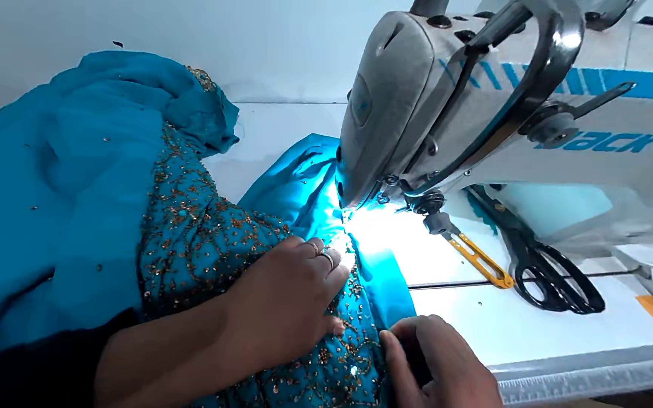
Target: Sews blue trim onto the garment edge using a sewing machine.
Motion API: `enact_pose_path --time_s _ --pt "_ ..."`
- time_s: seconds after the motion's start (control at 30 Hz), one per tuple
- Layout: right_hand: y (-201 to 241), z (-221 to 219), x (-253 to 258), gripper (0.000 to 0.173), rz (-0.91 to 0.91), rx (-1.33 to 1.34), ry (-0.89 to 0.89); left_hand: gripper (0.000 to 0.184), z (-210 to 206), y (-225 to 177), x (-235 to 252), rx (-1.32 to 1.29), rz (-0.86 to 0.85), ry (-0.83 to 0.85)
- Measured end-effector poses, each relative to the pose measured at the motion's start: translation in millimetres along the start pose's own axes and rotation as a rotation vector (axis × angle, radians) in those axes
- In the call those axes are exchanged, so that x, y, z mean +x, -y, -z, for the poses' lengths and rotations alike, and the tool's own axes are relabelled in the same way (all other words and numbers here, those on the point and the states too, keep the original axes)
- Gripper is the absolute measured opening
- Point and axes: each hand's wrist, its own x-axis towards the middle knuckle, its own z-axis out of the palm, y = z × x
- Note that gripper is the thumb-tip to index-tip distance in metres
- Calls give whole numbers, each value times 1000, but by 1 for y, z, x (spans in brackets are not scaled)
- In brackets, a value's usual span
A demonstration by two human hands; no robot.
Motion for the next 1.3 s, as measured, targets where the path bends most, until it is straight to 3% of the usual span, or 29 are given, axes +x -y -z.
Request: enact_pose_path --time_s 0.23,0.43,0.73,0.97,1.1,1.2,1.3 --pt "4 18 6 15 -8 50 -7 68 9 6 -1 -149 -83 144" --pt "31 14 5 20 30 -212 -2 62 9 5 -2 -190 -112 219" --pt "46 -8 -4 28 193 -570 44 50 -3 0 -7 -125 -112 -7" --pt "37 -5 -3 29 208 -508 67 66 -10 -1 -6 -34 -72 -185" --pt "22 23 22 31 232 -219 251 61 -19 2 -6 -33 -98 -172" --pt "-24 23 64 34 515 -182 132 64 -20 2 -7 -36 -95 -162" --pt "-67 0 92 51 679 -207 186 65 -19 3 -5 -35 -105 -151"
